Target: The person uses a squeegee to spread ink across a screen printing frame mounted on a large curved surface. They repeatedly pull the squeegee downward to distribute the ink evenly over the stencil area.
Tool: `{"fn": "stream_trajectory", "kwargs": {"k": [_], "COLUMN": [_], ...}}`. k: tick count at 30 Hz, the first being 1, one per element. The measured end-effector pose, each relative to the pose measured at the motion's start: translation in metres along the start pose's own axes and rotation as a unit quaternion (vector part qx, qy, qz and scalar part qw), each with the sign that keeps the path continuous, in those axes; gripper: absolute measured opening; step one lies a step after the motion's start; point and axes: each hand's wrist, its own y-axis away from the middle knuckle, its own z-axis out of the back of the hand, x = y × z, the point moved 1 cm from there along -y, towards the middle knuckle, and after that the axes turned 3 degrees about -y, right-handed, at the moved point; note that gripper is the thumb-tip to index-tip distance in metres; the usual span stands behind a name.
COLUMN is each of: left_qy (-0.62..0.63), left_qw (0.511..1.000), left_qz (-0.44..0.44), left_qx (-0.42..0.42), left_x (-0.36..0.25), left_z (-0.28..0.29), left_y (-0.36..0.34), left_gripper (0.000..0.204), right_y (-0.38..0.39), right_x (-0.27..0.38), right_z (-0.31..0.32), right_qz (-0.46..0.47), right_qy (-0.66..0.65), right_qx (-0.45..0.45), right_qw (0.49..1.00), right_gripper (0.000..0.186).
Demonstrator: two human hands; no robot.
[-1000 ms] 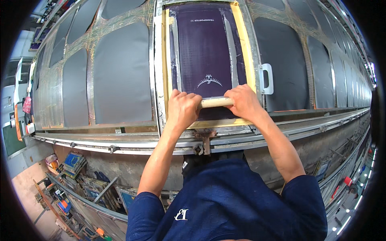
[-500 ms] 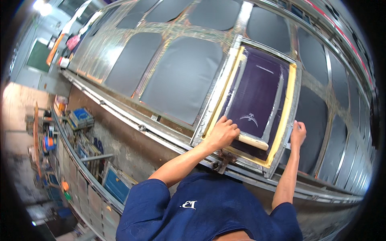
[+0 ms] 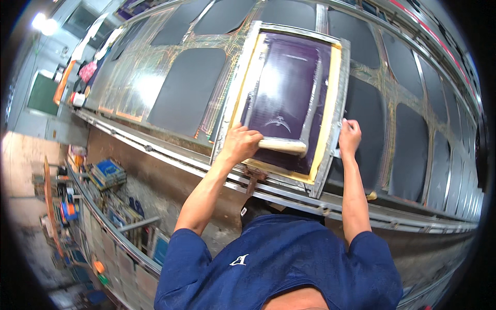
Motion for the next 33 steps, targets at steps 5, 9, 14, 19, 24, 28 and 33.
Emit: {"fn": "stream_trajectory", "kwargs": {"k": [5,9,14,19,24,28,33], "left_qy": [0.012,0.027,0.044,0.035,0.014,0.014,0.102], "left_qw": [0.999,0.996,0.995,0.996,0.989,0.984,0.993], "left_qz": [-0.025,-0.05,-0.058,-0.06,-0.095,-0.127,-0.039], "left_qx": [-0.043,-0.067,-0.068,-0.058,-0.115,-0.122,0.049], "left_x": [0.033,0.027,0.037,0.081,0.159,0.212,0.23], "left_z": [0.013,-0.004,-0.013,-0.035,-0.069,-0.088,-0.054], "left_y": [0.06,0.091,0.078,0.004,-0.137,-0.258,-0.341], "left_gripper": [0.032,0.024,0.022,0.041,0.025,0.016,0.029], "right_y": [0.026,0.029,0.024,0.025,-0.017,-0.107,-0.21], "right_x": [0.037,0.042,0.024,0.017,0.049,0.104,0.148], "right_z": [-0.042,-0.06,-0.069,-0.067,-0.07,-0.133,-0.227], "right_qz": [-0.003,-0.019,-0.063,-0.019,0.03,0.184,0.247], "right_qy": [0.061,0.085,0.137,0.161,0.297,0.115,0.25], "right_qx": [-0.014,-0.023,-0.009,0.019,0.162,0.194,0.38], "right_qw": [0.998,0.996,0.989,0.987,0.941,0.957,0.856], "right_gripper": [0.025,0.024,0.024,0.023,0.018,0.039,0.051]}}
